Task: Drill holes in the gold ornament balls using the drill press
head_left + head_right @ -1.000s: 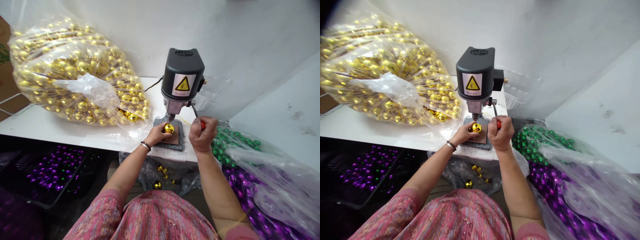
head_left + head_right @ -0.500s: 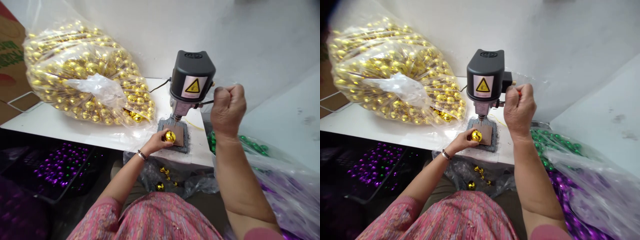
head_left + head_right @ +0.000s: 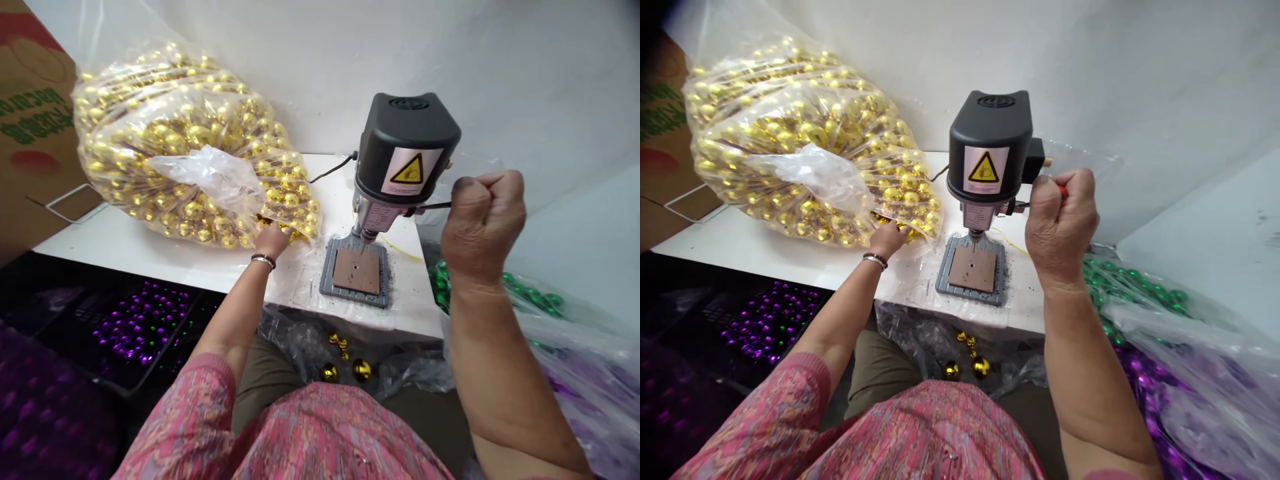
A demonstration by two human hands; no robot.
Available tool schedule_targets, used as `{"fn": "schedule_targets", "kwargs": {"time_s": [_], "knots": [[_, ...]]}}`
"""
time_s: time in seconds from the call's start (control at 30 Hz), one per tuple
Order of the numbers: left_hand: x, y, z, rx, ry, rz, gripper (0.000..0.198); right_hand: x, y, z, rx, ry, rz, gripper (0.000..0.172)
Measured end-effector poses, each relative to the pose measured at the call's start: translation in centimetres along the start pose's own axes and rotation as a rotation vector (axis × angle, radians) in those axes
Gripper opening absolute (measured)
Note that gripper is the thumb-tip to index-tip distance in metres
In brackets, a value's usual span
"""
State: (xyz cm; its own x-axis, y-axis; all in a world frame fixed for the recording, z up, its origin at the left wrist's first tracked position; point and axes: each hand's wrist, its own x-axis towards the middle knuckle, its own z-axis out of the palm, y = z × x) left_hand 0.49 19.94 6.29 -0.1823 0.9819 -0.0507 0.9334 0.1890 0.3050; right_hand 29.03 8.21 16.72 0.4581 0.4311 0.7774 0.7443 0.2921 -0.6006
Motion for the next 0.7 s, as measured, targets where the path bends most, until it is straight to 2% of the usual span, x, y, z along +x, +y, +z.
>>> {"fn": "schedule_targets", "kwargs": {"time_s": [0.07,0.17,0.23,0.3,0.37,0.47,0.57,0.63,0.7], "knots": [[0.5,0.4,0.5,0.038,-0.073,0.008,0.051,-0.2,0.0,-0.1,0.013,-0.008,-0.019,0.025],[-0.1,0.2,1.3,-0.02,-0.056,0.087,0.045,-0.3,0.1,-0.1,0.034,-0.002,-0.037,0.025],[-1.4,-0.4,1.5,-0.188,0.021,0.145,0.044,-0.3,0.1,-0.1,0.044,0.0,-0.046,0.025],[-3.2,-1.2,1.6,-0.497,0.052,0.183,0.05,-0.4,0.1,0.0,0.048,-0.004,-0.05,0.025],[-5.2,-1.7,1.8,-0.874,-0.062,0.212,0.055,-0.5,0.2,0.1,0.055,-0.008,-0.052,0.025],[-7.5,-1.0,2.8,-1.216,-0.386,0.216,0.062,-0.6,0.1,0.1,0.069,-0.007,-0.046,0.024],[-8.4,1.3,4.2,-1.216,-0.573,0.163,0.067,-0.1,-0.5,0.0,0.043,-0.054,0.03,0.025],[-8.3,3.0,5.1,-1.146,-0.606,0.15,0.062,0.9,-1.1,0.0,0.007,-0.119,0.127,0.028],[-8.0,4.3,5.9,-1.081,-0.577,0.171,0.056,2.3,-1.9,0.1,-0.051,-0.184,0.221,0.032]]}}
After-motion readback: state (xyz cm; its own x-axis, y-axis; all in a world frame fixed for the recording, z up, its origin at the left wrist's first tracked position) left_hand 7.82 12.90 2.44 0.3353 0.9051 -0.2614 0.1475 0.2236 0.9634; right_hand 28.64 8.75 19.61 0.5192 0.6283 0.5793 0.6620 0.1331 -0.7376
